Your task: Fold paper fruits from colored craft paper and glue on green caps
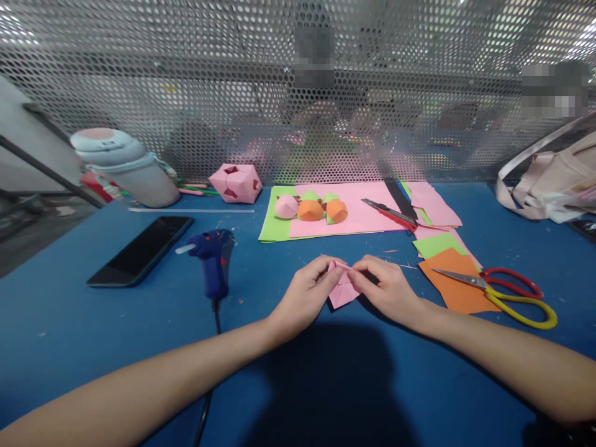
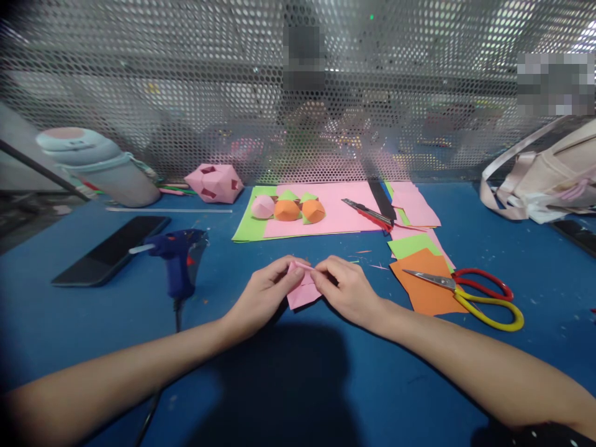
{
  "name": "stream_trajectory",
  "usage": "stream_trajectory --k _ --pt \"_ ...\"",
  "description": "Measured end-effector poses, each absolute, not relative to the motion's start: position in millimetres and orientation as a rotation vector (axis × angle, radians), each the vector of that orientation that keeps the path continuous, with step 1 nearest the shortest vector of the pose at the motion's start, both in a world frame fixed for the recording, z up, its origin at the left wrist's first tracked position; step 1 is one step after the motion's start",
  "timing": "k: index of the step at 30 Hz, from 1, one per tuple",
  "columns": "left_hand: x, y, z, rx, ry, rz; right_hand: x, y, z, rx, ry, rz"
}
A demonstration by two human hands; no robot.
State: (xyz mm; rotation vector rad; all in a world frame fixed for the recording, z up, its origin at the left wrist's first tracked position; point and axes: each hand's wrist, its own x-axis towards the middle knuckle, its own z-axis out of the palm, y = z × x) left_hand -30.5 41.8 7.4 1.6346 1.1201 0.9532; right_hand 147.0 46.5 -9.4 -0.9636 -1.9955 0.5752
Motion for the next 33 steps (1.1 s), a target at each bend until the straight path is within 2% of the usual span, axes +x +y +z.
stream_trajectory --k 11,18,33 --pt "-34.7 40.3 3.4 1.568 1.030 0.984 146.6 47.1 -9.8 -0.967 -1.976 0.545" --pt "-33.8 41.6 4.8 1.570 1.161 1.015 146.6 46.3 -14.4 -0.972 -1.941 0.534" --pt "-32.5 44.3 3.5 1.604 1.139 0.988 148.3 47.6 -11.8 -0.842 -1.951 0.503"
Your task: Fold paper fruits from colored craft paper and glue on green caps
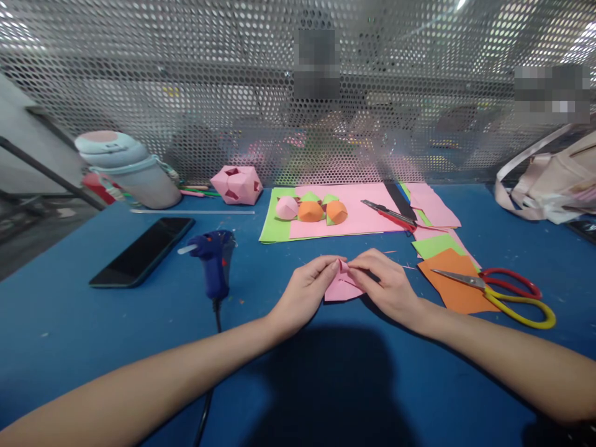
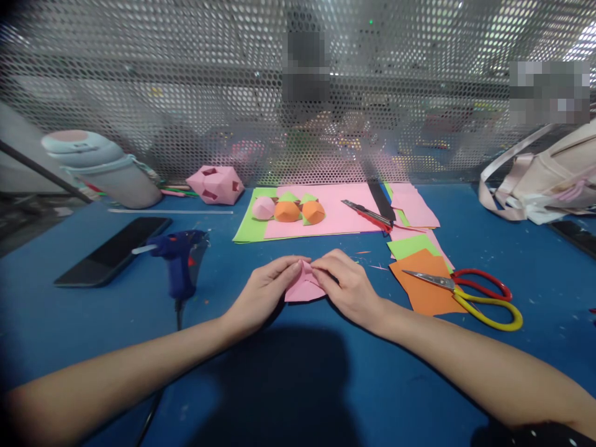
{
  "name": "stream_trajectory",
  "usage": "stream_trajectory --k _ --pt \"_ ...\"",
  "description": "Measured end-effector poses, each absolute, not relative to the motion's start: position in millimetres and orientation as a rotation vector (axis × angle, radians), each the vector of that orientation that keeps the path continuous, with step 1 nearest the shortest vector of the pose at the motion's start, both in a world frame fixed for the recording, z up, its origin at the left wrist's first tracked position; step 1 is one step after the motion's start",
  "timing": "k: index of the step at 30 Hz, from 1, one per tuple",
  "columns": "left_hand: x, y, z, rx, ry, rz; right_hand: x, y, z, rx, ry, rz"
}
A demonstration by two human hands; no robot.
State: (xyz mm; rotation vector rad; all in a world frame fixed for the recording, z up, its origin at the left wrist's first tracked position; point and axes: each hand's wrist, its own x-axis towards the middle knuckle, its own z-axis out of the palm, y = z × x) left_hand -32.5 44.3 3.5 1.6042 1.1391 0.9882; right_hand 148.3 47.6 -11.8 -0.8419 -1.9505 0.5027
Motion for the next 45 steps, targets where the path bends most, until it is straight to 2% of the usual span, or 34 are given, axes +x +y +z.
stream_trajectory --k 45 --pt "-31.8 40.8 -0.5 1.785 1.158 0.979 147.6 45.8 -11.8 -0.788 -2.009 0.441"
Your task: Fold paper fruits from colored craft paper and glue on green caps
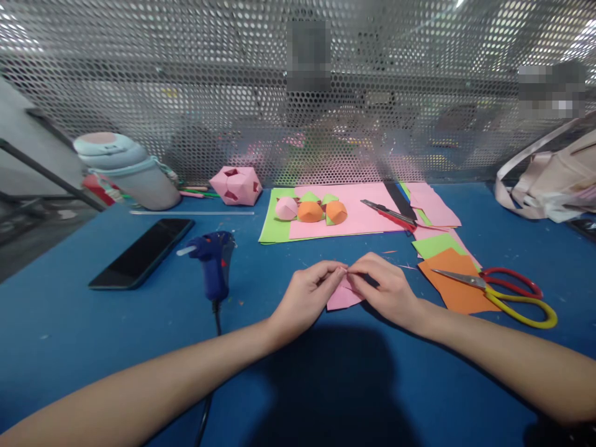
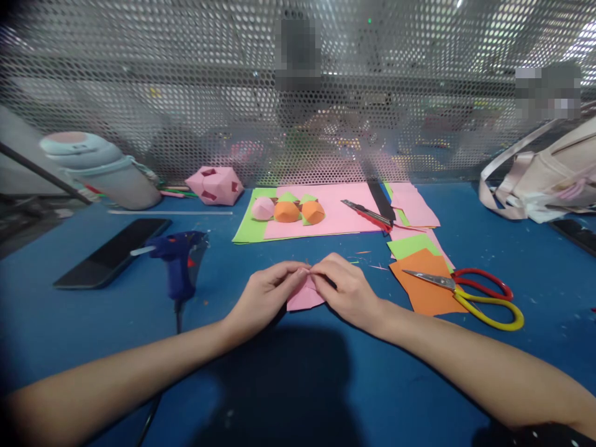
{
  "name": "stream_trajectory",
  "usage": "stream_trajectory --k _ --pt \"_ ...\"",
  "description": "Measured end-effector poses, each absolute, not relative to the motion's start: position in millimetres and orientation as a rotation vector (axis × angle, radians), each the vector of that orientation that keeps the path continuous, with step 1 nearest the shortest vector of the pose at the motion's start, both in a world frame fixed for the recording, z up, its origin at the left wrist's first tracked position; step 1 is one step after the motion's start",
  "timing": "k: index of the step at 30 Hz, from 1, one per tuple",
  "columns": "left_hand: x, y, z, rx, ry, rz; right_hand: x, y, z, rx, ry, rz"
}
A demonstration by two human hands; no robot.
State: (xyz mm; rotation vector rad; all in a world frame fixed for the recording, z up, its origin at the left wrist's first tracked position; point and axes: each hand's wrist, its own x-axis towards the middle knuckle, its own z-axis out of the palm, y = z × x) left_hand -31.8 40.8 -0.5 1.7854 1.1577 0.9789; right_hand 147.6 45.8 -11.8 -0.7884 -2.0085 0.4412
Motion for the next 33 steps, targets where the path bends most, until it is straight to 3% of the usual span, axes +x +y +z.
stream_trajectory --k 33 --pt "-32.6 42.6 2.1 1.731 1.133 0.953 147.8 44.3 -7.7 -0.826 -1.985 0.507"
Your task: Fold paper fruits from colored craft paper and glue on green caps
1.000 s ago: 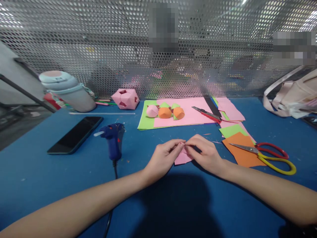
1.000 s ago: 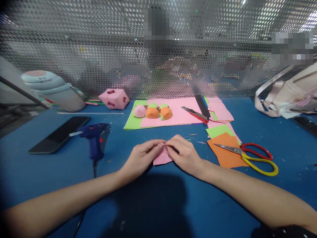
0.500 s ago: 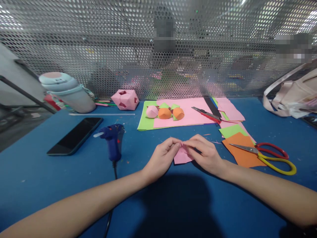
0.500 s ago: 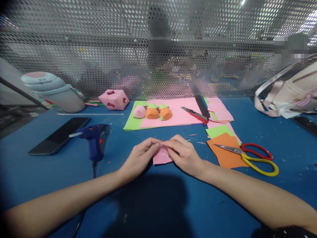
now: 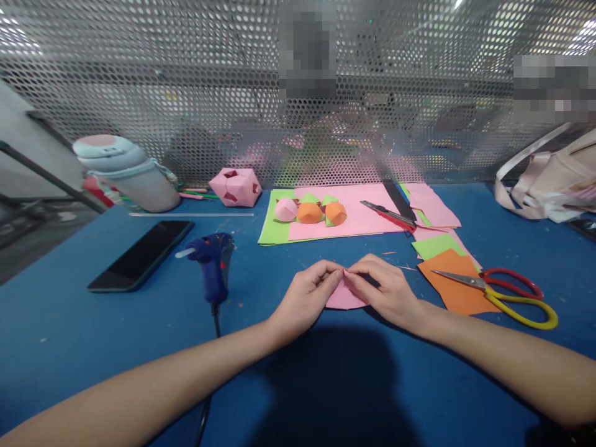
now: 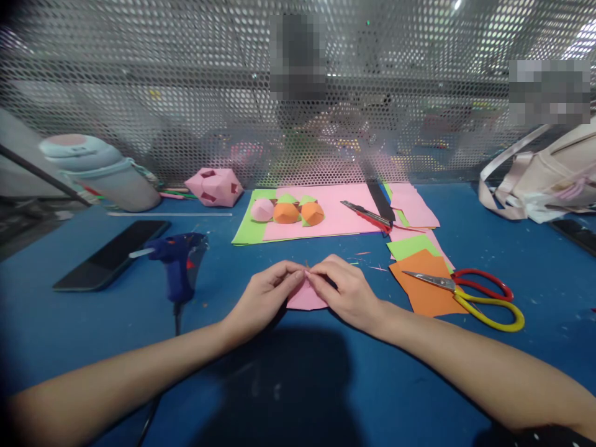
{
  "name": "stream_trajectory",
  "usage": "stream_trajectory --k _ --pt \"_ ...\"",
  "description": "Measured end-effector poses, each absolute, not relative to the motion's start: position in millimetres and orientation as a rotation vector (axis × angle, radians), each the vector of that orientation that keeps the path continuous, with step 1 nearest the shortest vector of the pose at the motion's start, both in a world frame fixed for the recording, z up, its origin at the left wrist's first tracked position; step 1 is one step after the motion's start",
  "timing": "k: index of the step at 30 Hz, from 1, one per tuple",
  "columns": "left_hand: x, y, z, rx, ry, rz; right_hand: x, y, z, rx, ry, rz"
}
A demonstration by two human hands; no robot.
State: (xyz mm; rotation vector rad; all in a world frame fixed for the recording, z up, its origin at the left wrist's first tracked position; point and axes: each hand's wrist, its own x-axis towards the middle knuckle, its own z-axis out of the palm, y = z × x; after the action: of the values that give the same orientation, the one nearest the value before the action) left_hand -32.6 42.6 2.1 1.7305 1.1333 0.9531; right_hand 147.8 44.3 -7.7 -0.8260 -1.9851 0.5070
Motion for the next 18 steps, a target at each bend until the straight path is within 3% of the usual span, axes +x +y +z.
stream_trajectory --k 18 --pt "-31.7 41.3 0.5 1.845 1.160 0.977 149.5 45.8 -11.1 -0.820 -2.028 0.452"
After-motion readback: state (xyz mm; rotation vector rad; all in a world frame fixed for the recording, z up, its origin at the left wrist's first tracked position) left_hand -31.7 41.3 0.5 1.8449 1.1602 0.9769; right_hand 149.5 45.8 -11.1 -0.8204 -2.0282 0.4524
